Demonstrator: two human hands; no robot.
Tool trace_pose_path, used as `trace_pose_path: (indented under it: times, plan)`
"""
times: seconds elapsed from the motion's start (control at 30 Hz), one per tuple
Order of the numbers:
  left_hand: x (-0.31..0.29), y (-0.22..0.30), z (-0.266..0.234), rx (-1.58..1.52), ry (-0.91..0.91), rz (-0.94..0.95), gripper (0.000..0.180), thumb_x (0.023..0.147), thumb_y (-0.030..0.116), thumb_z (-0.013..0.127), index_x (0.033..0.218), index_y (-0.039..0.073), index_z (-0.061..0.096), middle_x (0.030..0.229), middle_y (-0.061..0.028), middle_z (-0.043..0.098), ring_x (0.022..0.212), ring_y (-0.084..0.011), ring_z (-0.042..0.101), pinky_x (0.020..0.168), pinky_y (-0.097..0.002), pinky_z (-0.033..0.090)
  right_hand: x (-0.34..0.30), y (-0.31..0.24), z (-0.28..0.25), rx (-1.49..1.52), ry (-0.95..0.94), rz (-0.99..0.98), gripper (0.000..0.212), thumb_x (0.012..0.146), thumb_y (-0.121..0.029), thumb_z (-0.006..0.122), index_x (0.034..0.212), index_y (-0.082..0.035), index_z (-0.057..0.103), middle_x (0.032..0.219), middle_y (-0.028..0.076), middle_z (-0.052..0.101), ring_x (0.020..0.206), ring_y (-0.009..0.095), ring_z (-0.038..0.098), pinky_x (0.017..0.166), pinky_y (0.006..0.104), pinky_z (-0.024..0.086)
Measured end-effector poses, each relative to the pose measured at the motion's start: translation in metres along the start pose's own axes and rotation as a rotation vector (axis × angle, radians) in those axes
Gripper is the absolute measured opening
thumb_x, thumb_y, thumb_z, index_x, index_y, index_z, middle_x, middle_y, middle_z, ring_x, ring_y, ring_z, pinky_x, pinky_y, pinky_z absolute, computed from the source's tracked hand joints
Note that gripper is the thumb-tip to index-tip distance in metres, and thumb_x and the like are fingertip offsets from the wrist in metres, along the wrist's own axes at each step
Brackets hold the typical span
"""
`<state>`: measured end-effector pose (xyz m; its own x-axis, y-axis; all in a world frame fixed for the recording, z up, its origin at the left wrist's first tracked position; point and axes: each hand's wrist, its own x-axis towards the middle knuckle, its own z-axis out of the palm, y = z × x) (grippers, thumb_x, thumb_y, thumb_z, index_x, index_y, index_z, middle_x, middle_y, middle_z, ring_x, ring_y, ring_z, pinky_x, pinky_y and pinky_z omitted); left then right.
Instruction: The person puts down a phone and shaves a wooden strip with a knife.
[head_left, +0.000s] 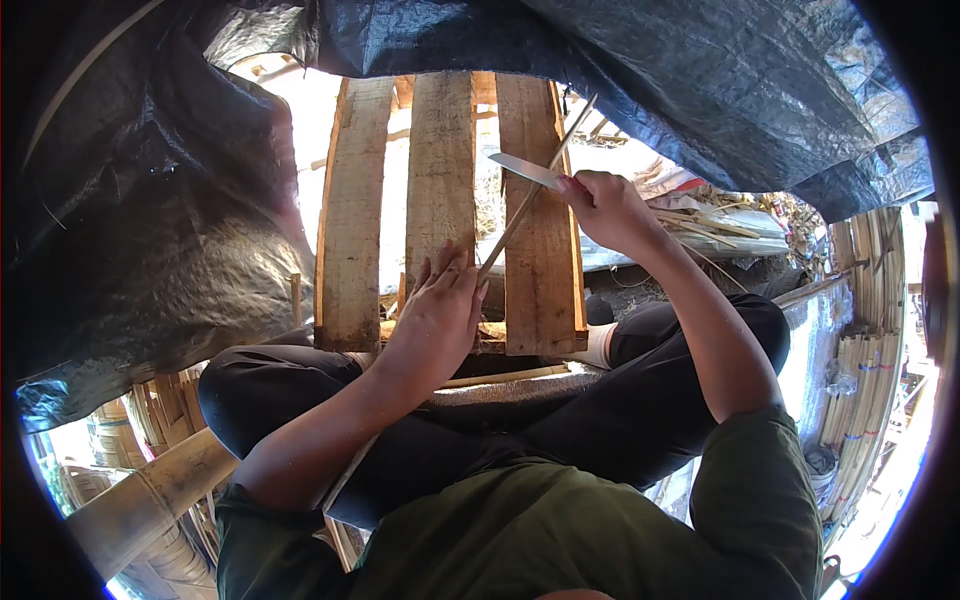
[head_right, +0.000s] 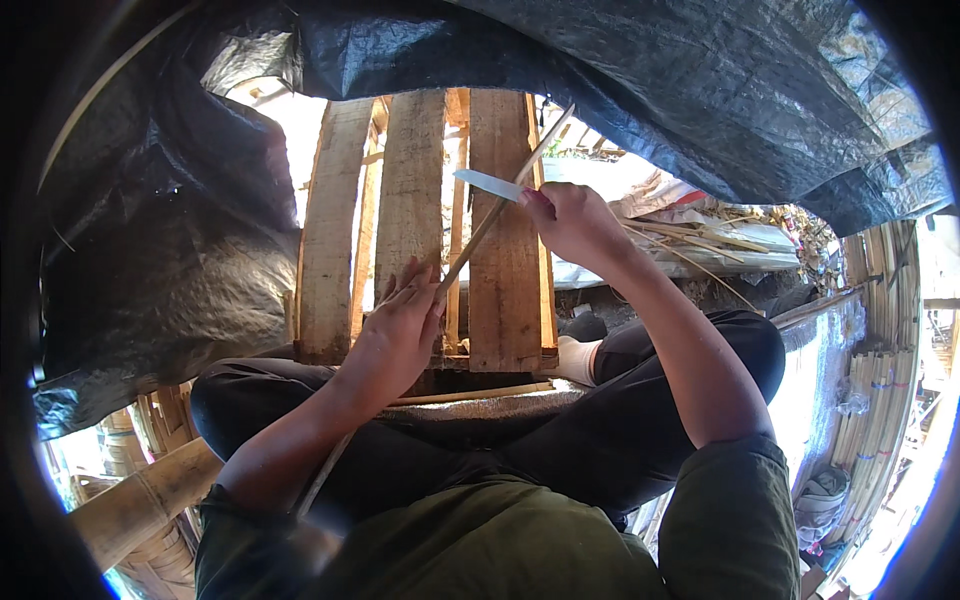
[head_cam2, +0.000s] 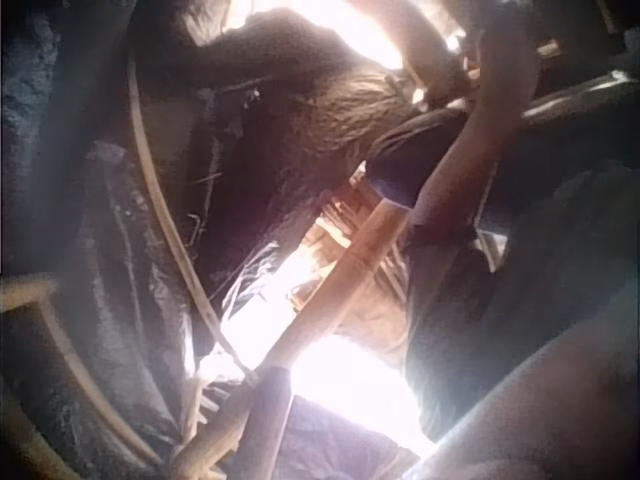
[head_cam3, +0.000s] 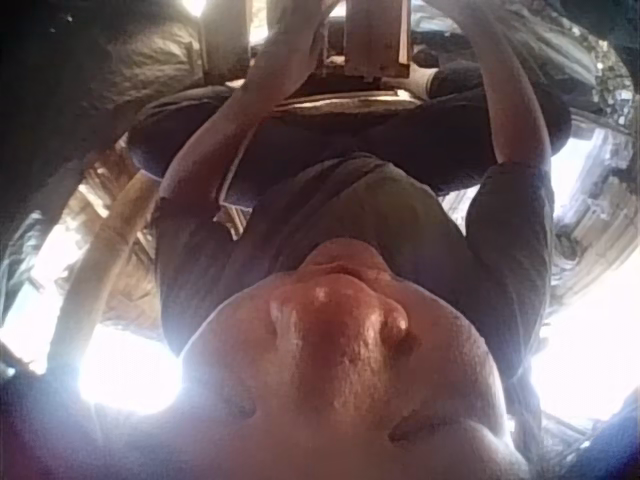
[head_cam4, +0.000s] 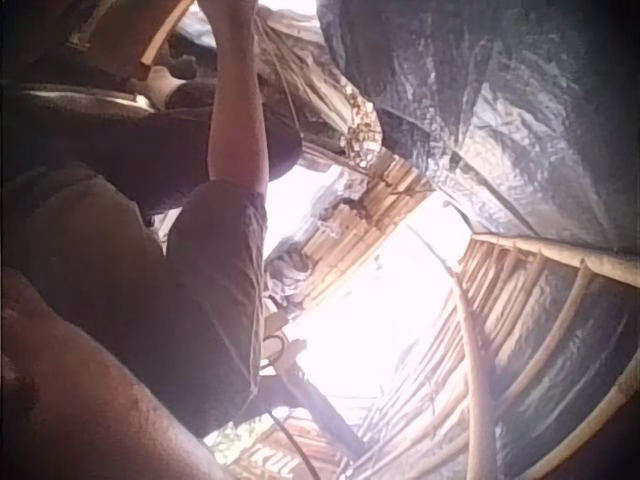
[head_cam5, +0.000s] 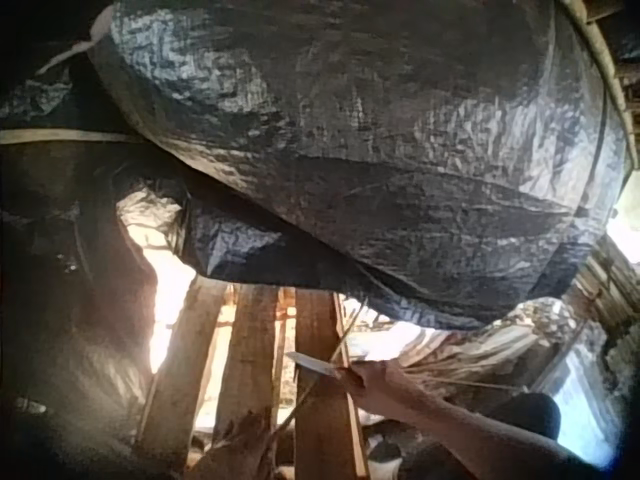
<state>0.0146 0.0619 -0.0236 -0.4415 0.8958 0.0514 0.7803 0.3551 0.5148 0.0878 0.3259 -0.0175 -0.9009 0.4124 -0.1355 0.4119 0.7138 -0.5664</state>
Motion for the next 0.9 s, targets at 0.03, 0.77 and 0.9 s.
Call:
trace_pose_path:
  times: [0.03, 0.77, 0.9]
  plan:
    - [0.002, 0.000, -0.004, -0.047, -0.034, -0.012, 0.031, 0.095, 0.005, 0.052, 0.121, -0.011, 0.050, 0.132, -0.0311, 0.050, 0.130, -0.0448, 0.043, 0.112, -0.0499, 0.035, 0.002, 0.003, 0.003, 0.010, -0.004, 0.014, 0.037, 0.099, -0.028, 0.054, 0.083, 0.003, 0.064, 0.063, 0.022, 0.061, 0.056, 0.035, 0.063, 0.056, 0.0445, 0.047]
    - [0.000, -0.003, 0.009, -0.166, 0.052, 0.030, 0.030, 0.095, 0.005, 0.050, 0.119, -0.012, 0.050, 0.121, -0.0348, 0.055, 0.121, -0.0480, 0.049, 0.105, -0.0504, 0.042, -0.008, -0.030, 0.026, -0.012, -0.067, 0.021, 0.046, 0.101, -0.036, 0.047, 0.082, 0.002, 0.065, 0.062, 0.020, 0.063, 0.054, 0.032, 0.065, 0.050, 0.0444, 0.050]
    - [0.000, -0.002, 0.007, -0.193, 0.022, -0.032, 0.029, 0.095, 0.005, 0.049, 0.119, -0.012, 0.049, 0.123, -0.0346, 0.054, 0.122, -0.0475, 0.049, 0.105, -0.0501, 0.042, -0.006, -0.040, 0.021, 0.030, -0.047, 0.136, 0.047, 0.101, -0.035, 0.046, 0.079, 0.003, 0.063, 0.059, 0.019, 0.061, 0.050, 0.031, 0.063, 0.050, 0.0457, 0.049]
